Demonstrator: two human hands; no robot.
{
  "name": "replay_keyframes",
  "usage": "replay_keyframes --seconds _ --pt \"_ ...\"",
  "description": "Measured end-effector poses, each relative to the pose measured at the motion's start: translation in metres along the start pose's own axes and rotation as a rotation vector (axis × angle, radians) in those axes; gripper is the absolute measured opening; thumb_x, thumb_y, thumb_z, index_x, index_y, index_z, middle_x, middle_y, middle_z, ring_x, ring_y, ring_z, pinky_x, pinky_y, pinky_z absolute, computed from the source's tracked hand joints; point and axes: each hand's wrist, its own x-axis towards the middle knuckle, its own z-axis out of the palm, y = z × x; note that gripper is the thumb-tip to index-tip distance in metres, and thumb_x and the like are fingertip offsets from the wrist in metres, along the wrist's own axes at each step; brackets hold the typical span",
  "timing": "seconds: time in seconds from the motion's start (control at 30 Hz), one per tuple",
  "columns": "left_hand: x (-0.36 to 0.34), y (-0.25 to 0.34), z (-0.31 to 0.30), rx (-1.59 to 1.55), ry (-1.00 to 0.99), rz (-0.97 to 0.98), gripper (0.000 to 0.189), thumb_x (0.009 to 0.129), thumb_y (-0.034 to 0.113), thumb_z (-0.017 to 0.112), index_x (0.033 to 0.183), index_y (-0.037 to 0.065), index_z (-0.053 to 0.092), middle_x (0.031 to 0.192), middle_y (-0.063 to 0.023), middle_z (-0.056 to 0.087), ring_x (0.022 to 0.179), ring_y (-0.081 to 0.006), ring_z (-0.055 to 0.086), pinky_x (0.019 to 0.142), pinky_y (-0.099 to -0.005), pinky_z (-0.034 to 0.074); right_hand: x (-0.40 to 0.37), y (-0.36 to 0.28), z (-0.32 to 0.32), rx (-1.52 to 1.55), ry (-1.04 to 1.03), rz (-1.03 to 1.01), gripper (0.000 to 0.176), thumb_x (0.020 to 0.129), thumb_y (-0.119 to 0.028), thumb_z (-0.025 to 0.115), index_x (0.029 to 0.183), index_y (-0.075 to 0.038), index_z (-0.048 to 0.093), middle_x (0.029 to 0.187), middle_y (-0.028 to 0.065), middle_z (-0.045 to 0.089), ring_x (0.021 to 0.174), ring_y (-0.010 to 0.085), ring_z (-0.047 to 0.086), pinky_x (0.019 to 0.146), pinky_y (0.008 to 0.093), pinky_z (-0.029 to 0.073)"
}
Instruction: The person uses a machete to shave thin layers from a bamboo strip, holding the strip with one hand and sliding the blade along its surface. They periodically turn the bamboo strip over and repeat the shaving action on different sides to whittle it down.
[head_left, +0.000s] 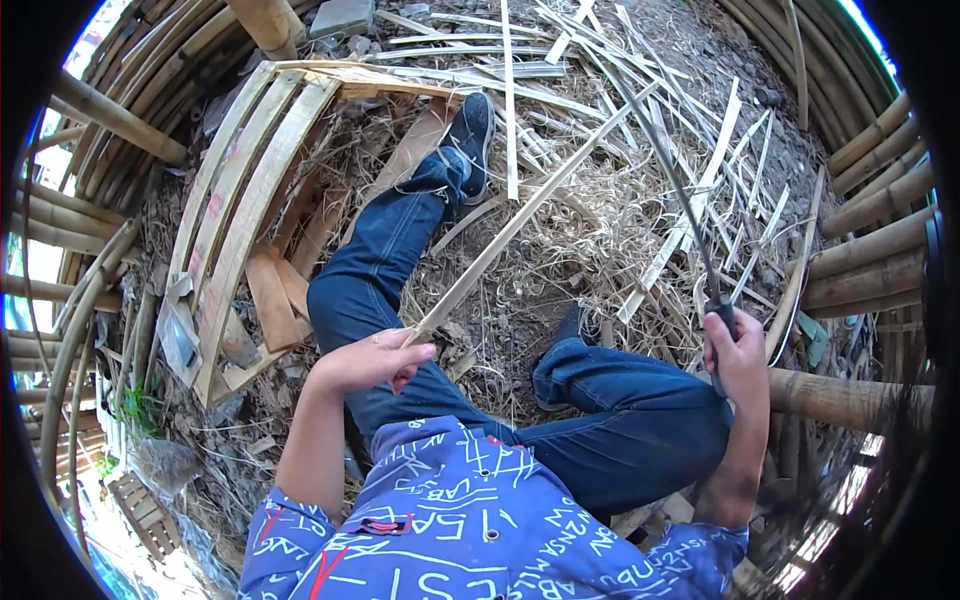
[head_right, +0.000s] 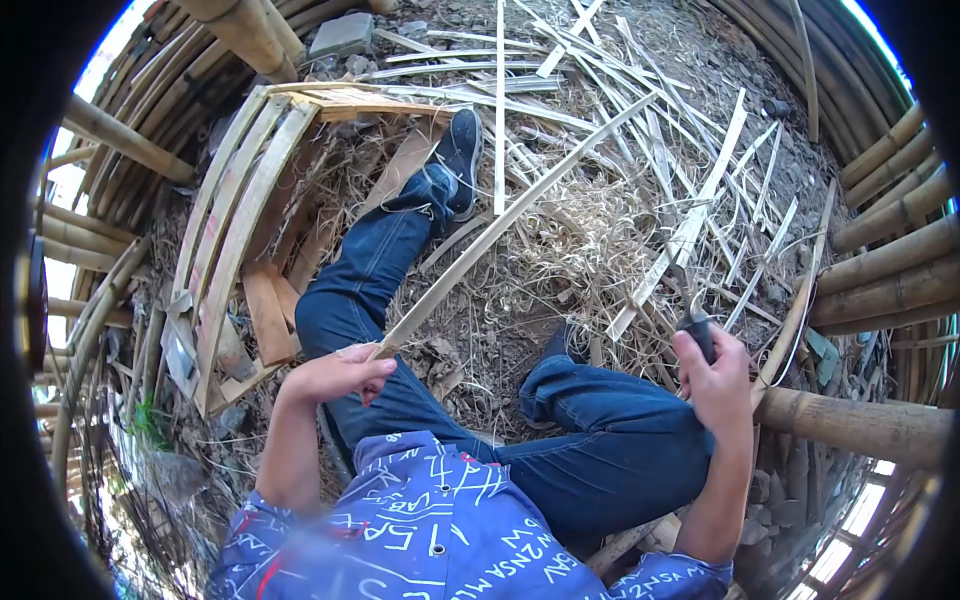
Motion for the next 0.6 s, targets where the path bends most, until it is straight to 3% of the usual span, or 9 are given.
replay_keyframes --seconds 0.1,0.13,0.2,0.27,0.33,0.43,0.53,0.57,0.6 --pt "0.013 -0.001 -0.002 -0.057 0.041 -0.121 0.037 0.097 0.034 0.057 0.073 0.006 0.053 0.061 0.0004 0.051 0.057 -0.0109 0.055 0.058 -0.0280 0.051 -0.016 -0.024 0.025 -0.075 -0.058 -0.017 0.026 0.088 -0.027 0.067 0.080 -0.003 0.060 0.059 -0.0024 0.053 0.051 0.0059 0.048 0.047 0.0237 0.037" --pt "0.016 -0.003 -0.002 -0.058 0.038 -0.123 0.037 0.097 0.034 0.057 0.073 0.006 0.053 0.061 0.0004 0.051 0.057 -0.0109 0.055 0.058 -0.0280 0.051 -0.018 -0.027 0.032 -0.077 -0.058 -0.014 0.026 0.088 -0.027 0.067 0.080 -0.003 0.060 0.059 -0.0024 0.053 0.051 0.0059 0.048 0.047 0.0237 0.037" --pt "0.020 -0.004 0.000 0.149 0.121 -0.101 0.036 0.096 0.035 0.059 0.076 0.005 0.059 0.066 -0.0035 0.059 0.060 -0.0120 0.059 0.059 -0.0274 0.051 -0.023 -0.032 0.045 -0.154 -0.186 -0.090 0.029 0.085 -0.027 0.070 0.082 0.000 0.062 0.059 0.0010 0.054 0.052 0.0098 0.047 0.050 0.0280 0.039" --pt "0.030 -0.016 -0.003 0.161 0.048 -0.051 0.034 0.095 0.035 0.061 0.084 0.003 0.065 0.075 -0.0054 0.065 0.066 -0.0114 0.061 0.062 -0.0262 0.050 -0.028 -0.040 0.060 -0.240 -0.242 -0.115 0.032 0.083 -0.028 0.072 0.083 0.003 0.063 0.058 0.0064 0.055 0.053 0.0135 0.048 0.052 0.0320 0.040" --pt "0.034 -0.025 0.003 0.388 0.181 0.266 0.043 0.089 0.043 0.065 0.078 0.002 0.066 0.068 -0.0068 0.063 0.061 -0.0143 0.061 0.059 -0.0296 0.049 -0.031 -0.048 0.068 -0.311 -0.289 -0.135 0.034 0.082 -0.029 0.073 0.083 0.003 0.064 0.059 0.0110 0.055 0.052 0.0168 0.049 0.053 0.0332 0.042" --pt "0.030 -0.019 0.006 0.405 0.150 0.104 0.042 0.088 0.042 0.065 0.085 0.000 0.066 0.067 -0.0060 0.062 0.061 -0.0149 0.061 0.059 -0.0308 0.047 -0.033 -0.047 0.074 -0.417 -0.326 -0.189 0.034 0.081 -0.029 0.074 0.083 0.003 0.064 0.058 0.0132 0.055 0.050 0.0204 0.051 0.053 0.0343 0.042" --pt "0.030 -0.020 0.008 0.355 0.083 0.099 0.042 0.088 0.041 0.066 0.091 -0.001 0.064 0.066 -0.0057 0.061 0.060 -0.0141 0.060 0.058 -0.0308 0.047 -0.035 -0.042 0.081 -0.395 -0.335 -0.170 0.033 0.082 -0.028 0.073 0.083 0.004 0.064 0.057 0.0123 0.055 0.050 0.0190 0.051 0.052 0.0339 0.042" --pt "0.028 -0.014 0.008 0.339 0.048 0.002 0.032 0.090 0.031 0.067 0.100 0.001 0.064 0.072 -0.0006 0.060 0.064 -0.0078 0.055 0.057 -0.0272 0.044 -0.035 -0.039 0.082 -0.394 -0.341 -0.170 0.033 0.082 -0.028 0.073 0.083 0.004 0.064 0.057 0.0123 0.055 0.050 0.0190 0.051 0.052 0.0339 0.042" --pt "0.028 -0.012 0.006 0.335 0.049 -0.001 0.032 0.090 0.031 0.067 0.100 0.001 0.064 0.072 -0.0006 0.060 0.064 -0.0078 0.055 0.057 -0.0272 0.044 -0.034 -0.036 0.083 -0.370 -0.336 -0.142 0.033 0.083 -0.028 0.072 0.083 0.004 0.064 0.057 0.0115 0.055 0.050 0.0178 0.050 0.052 0.0334 0.042"
